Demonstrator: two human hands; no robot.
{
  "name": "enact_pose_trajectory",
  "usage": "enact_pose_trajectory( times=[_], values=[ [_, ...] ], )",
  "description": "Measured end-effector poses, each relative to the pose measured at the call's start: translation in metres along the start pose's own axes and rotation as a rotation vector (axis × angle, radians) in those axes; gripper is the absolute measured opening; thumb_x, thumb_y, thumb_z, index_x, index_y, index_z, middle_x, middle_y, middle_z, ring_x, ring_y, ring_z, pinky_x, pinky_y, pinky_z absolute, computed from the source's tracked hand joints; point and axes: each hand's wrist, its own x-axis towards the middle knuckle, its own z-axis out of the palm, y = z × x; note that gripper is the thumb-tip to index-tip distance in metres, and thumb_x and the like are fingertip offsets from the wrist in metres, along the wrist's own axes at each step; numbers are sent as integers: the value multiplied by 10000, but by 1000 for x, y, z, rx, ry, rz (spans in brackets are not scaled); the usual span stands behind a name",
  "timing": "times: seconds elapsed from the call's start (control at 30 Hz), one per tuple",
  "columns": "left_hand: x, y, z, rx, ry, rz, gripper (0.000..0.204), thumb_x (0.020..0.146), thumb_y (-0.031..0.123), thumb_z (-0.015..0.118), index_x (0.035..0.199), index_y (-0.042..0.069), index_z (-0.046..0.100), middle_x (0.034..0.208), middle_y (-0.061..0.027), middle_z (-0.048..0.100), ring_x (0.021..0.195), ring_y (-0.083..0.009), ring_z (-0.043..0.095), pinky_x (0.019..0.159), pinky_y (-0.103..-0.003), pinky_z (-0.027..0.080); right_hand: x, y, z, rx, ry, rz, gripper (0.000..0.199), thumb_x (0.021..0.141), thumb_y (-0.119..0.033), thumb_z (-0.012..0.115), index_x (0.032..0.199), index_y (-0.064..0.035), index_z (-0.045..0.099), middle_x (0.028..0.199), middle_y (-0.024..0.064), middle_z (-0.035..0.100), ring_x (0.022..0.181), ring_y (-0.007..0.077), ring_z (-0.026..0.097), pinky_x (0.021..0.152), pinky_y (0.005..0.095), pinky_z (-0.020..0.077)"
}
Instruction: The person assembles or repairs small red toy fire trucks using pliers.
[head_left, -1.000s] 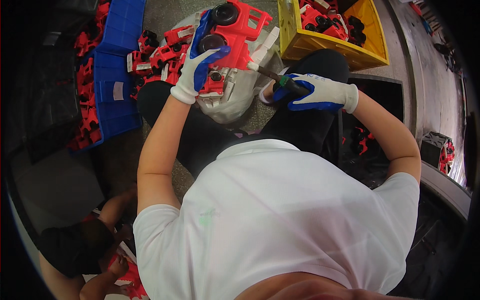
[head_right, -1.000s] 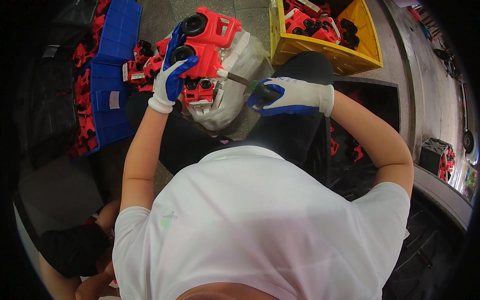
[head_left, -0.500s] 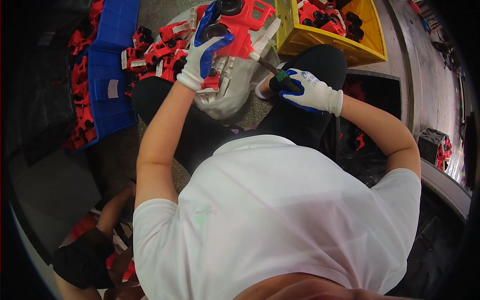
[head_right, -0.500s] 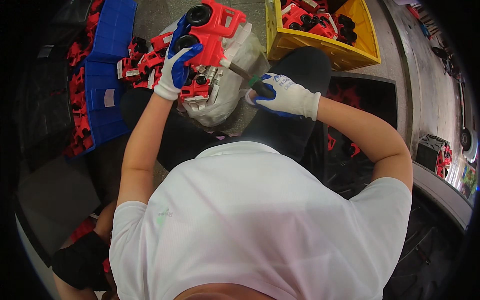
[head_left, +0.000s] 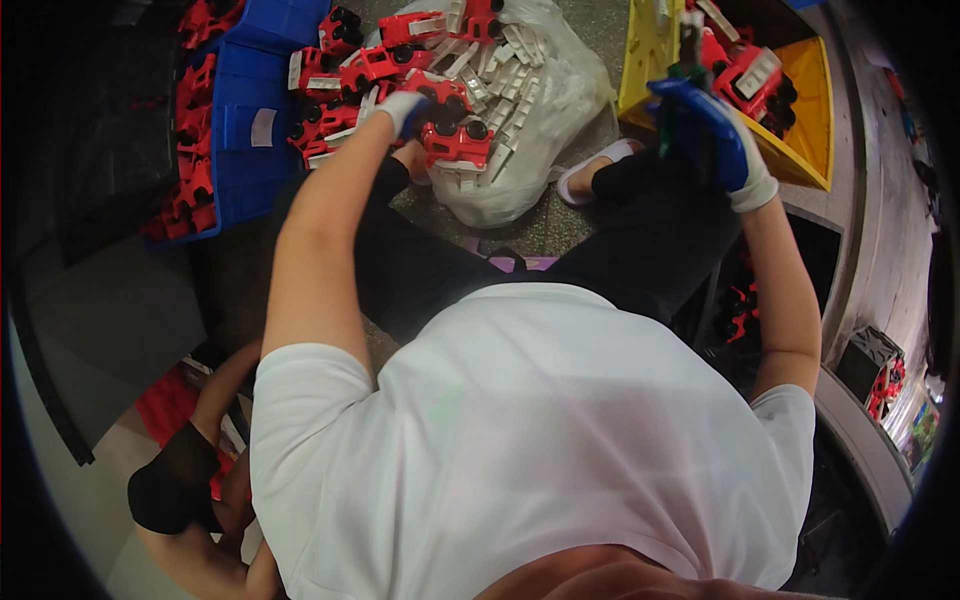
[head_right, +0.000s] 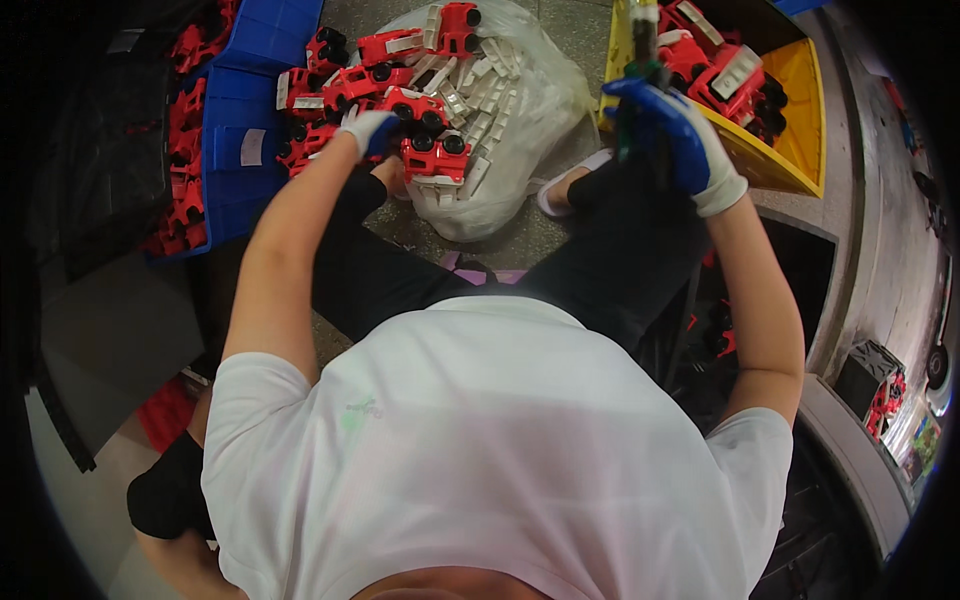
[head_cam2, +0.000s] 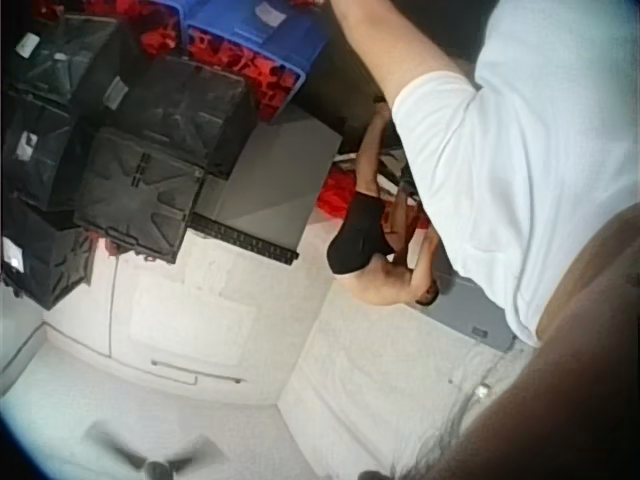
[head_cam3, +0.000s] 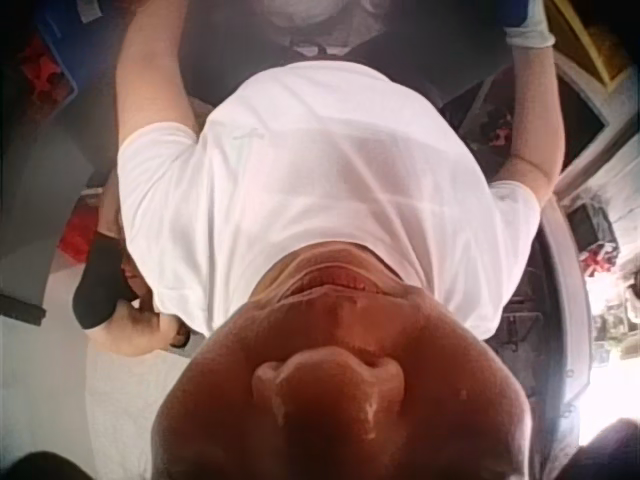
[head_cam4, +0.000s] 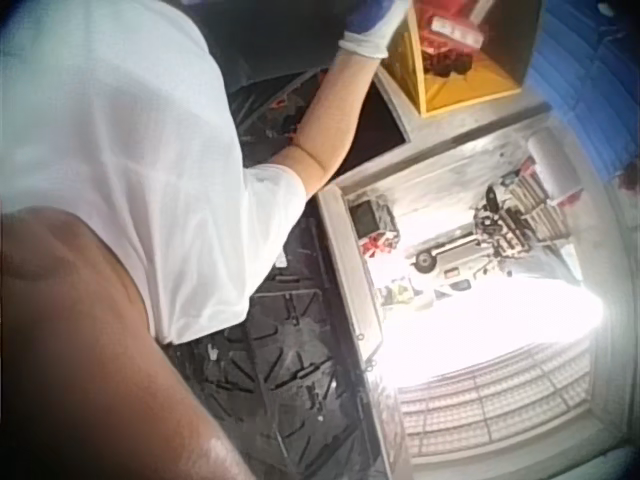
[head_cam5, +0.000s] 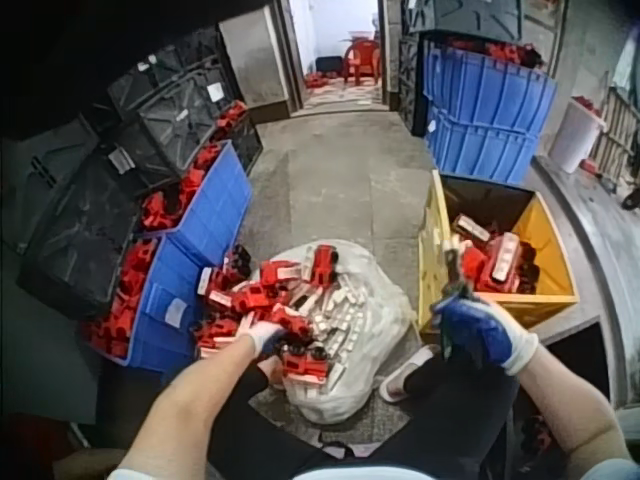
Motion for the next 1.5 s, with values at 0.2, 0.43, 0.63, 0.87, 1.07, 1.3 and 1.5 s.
enact_pose_trajectory(
  times=[0.2, 0.43, 0.63, 0.87, 1.07, 1.3, 1.5],
  values=[
    [15, 80, 41, 10, 539, -444, 904, 740, 700, 534, 1350, 38, 453, 1407, -209, 409, 1295, -344, 406, 1054, -436, 342, 28, 41, -12, -93, -16, 343, 307, 948, -257, 538, 1112, -8, 614, 1122, 69, 609, 1038, 157, 575, 939, 290, 427],
    [77, 75, 44, 363, 154, -668, 717, 774, 697, 443, 1398, 347, 400, 1530, -230, 118, 1361, -530, 124, 1041, -667, 206, 56, 44, -10, -25, 28, 394, 243, 931, -199, 568, 1064, -6, 633, 1057, 80, 634, 1034, 174, 578, 950, 312, 419],
    [41, 99, 135, -109, 116, -103, 928, 623, 475, 797, 1336, 21, 416, 1294, -212, 513, 1205, -336, 499, 989, -409, 417, 57, 45, -7, -310, -78, 243, 243, 908, -242, 589, 1016, -39, 668, 937, 59, 621, 894, 133, 578, 817, 283, 450],
    [30, 155, 134, -729, -213, -93, 581, 723, 225, 802, 1195, 7, 542, 1069, -83, 637, 895, -180, 640, 779, -304, 532, 35, 63, -22, -505, -30, 179, 284, 872, -276, 627, 1038, -47, 658, 990, 82, 666, 954, 172, 608, 871, 314, 456],
    [-33, 212, -9, -230, -351, 380, 584, 752, 66, 718, 1284, -16, 491, 1151, -72, 606, 1014, -139, 582, 884, -278, 483, 24, 82, 6, -999, -62, -46, 357, 805, -300, 657, 1092, -93, 609, 1057, 139, 600, 993, 324, 587, 871, 384, 458],
    [-159, 291, -49, 145, -511, 230, 721, 669, 90, 781, 1314, -11, 475, 1196, -88, 583, 1100, -151, 549, 907, -300, 470, -14, 44, 57, -1418, -209, 19, 422, 820, -302, 620, 1207, -140, 565, 1343, 123, 410, 1230, 316, 421, 1027, 445, 318],
    [-176, 311, -40, 411, -461, 403, 841, 616, 242, 834, 1344, 43, 463, 1238, -121, 554, 1144, -203, 532, 960, -306, 430, -40, 17, 75, -1552, -245, 22, 436, 838, -334, 587, 1210, -108, 570, 1275, 160, 456, 1202, 324, 442, 1020, 426, 330]
  ],
)
